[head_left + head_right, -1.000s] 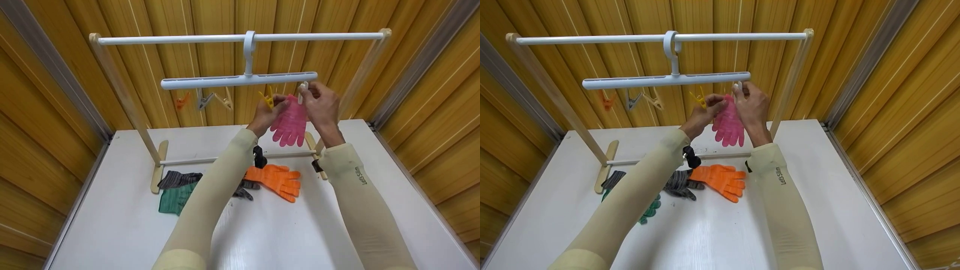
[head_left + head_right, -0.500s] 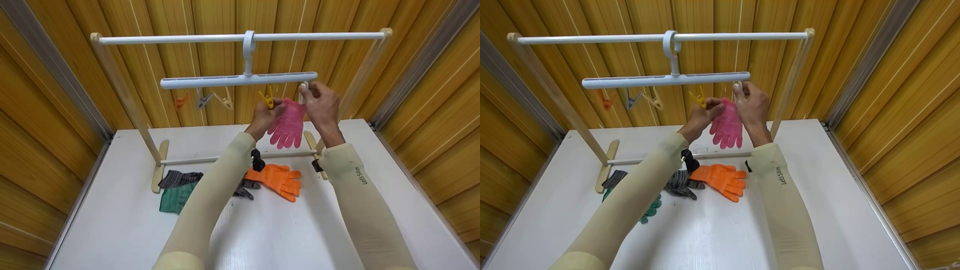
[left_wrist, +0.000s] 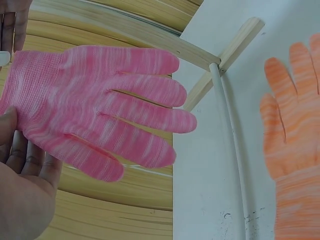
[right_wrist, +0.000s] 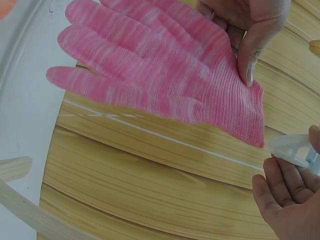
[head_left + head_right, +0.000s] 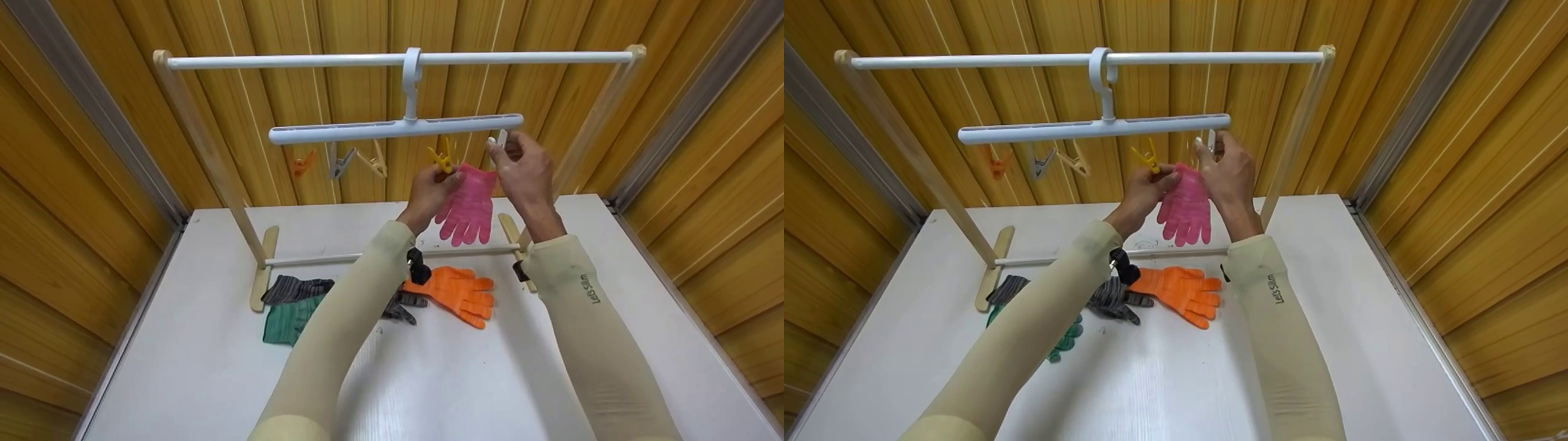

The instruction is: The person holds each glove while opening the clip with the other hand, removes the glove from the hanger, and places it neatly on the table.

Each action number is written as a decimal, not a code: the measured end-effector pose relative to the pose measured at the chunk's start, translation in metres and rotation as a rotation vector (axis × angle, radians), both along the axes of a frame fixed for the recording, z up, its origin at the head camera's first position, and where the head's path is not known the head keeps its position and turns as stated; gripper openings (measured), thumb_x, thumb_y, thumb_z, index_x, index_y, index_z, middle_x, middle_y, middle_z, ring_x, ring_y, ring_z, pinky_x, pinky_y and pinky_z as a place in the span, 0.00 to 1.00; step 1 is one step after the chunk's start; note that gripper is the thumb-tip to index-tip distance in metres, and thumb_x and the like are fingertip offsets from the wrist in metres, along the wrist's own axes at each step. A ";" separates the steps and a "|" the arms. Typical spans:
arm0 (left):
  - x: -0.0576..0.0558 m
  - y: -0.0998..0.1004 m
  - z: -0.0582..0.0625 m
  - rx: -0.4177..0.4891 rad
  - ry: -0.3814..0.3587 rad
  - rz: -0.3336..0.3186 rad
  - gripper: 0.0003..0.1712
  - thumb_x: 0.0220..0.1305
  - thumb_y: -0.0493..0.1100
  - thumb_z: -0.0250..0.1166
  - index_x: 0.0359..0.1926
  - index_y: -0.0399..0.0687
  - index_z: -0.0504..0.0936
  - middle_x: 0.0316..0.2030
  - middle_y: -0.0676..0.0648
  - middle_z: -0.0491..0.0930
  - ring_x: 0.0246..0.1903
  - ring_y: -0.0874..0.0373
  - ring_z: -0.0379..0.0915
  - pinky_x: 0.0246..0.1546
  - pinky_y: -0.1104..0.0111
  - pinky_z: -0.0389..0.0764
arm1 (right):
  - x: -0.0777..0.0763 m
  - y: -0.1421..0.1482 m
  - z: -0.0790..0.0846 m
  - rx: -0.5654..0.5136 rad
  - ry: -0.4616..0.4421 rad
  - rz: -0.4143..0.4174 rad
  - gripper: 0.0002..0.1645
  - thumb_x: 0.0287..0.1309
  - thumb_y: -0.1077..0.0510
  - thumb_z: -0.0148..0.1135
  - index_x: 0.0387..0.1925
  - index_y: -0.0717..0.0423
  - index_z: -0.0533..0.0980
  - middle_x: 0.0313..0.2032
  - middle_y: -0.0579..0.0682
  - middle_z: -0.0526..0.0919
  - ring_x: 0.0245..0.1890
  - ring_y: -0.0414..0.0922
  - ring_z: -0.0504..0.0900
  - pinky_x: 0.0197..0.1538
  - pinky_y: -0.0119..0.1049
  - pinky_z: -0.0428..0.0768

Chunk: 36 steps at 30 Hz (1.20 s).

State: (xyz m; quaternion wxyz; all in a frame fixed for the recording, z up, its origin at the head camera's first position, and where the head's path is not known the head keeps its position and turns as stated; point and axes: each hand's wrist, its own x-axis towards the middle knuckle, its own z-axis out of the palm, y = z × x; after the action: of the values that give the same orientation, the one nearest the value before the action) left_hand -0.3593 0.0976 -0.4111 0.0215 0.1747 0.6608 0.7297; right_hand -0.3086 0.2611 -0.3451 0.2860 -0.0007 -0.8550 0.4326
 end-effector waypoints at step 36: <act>0.040 -0.049 -0.034 0.131 -0.263 0.291 0.13 0.78 0.41 0.66 0.57 0.40 0.84 0.45 0.46 0.86 0.45 0.55 0.82 0.49 0.66 0.84 | 0.000 -0.008 0.000 -0.069 0.081 -0.047 0.23 0.72 0.47 0.69 0.55 0.62 0.81 0.46 0.55 0.86 0.45 0.45 0.82 0.48 0.33 0.79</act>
State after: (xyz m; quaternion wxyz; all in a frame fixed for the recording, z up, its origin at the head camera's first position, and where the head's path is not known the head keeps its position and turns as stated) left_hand -0.3197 0.0486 -0.4447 -0.0095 -0.0182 0.6217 0.7830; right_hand -0.3088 0.2532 -0.3447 0.3301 -0.0130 -0.8272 0.4545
